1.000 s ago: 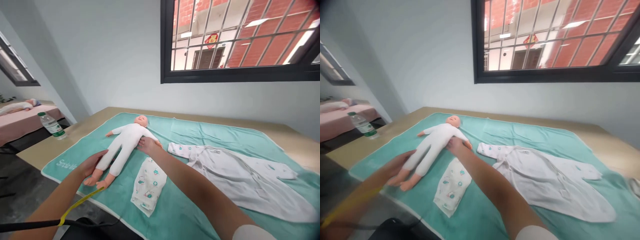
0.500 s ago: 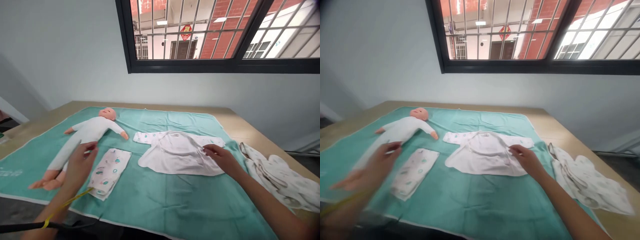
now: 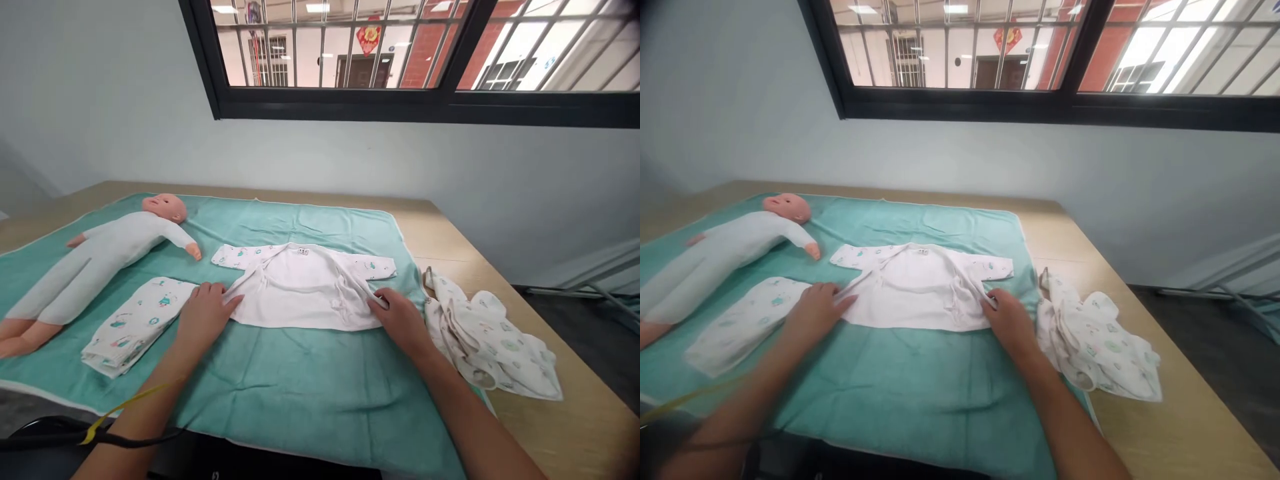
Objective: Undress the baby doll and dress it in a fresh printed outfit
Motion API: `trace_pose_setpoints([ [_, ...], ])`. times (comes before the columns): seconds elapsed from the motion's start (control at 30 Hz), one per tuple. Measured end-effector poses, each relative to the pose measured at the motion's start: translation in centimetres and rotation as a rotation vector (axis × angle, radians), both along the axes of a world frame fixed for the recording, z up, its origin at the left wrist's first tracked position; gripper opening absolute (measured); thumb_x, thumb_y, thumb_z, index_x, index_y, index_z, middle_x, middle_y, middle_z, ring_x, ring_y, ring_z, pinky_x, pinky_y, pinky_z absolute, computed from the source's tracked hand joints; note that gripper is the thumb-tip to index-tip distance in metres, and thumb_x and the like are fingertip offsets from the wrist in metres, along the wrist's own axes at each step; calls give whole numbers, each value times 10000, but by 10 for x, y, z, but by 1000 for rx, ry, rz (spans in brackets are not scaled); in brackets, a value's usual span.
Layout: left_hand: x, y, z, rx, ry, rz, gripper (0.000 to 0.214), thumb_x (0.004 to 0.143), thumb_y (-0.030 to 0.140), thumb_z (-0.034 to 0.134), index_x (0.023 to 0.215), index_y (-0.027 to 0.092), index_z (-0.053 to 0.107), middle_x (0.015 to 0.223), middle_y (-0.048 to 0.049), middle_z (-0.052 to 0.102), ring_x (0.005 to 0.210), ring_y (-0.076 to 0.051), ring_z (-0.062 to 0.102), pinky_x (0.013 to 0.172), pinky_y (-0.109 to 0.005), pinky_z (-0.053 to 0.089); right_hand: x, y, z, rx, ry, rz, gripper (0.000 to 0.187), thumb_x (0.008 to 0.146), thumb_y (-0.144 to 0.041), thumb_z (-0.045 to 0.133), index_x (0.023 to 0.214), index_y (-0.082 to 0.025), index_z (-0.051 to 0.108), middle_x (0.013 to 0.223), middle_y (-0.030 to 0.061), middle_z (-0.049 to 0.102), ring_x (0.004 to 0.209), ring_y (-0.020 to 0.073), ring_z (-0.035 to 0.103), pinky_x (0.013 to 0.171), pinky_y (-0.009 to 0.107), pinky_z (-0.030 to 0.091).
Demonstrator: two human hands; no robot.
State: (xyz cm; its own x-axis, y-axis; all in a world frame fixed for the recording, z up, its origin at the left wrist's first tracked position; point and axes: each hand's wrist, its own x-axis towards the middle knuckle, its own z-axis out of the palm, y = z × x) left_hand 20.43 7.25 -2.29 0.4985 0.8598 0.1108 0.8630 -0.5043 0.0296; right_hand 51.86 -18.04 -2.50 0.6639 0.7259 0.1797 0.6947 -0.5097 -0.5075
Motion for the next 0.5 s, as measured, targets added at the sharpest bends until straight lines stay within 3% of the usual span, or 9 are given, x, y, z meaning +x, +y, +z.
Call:
trace_pose_setpoints([
  [0.17, 1, 1, 7, -240, -139, 92, 537, 871, 544, 470, 1188, 125, 585, 1127, -186, 665, 1054, -364, 616, 837, -412, 464, -7, -1, 6, 257, 341, -52, 275, 805, -458, 610, 927, -214, 640, 812, 32, 654, 720, 193, 584, 655, 310, 460],
  [0.3, -3, -7, 42, -430, -398, 151, 352, 828, 464, 534, 983, 179, 670, 856, -84, 708, 844, -287, 662, 747, -348, 471, -15, -4, 25, 403, 775, -84, 395, 742, -490, 706, 1032, -229, 646, 914, 31, 649, 716, 168, 592, 535, 253, 458],
  [0.4, -15, -23, 74, -460, -747, 221, 307, 791, 443, 586, 965, 204, 666, 776, -27, 678, 759, -228, 626, 710, -321, 478, -24, -14, 42, 451, 874, -135, 433, 722, -482, 747, 1075, -255, 643, 971, 31, 638, 701, 150, 588, 482, 220, 443],
  [0.5, -34, -42, 87, -538, -867, 275, 313, 767, 455, 616, 989, 239, 661, 778, -21, 668, 794, -240, 593, 690, -324, 485, -40, -30, 48, 454, 929, -187, 395, 712, -464, 762, 1030, -255, 658, 905, 24, 622, 617, 125, 537, 404, 201, 373],
])
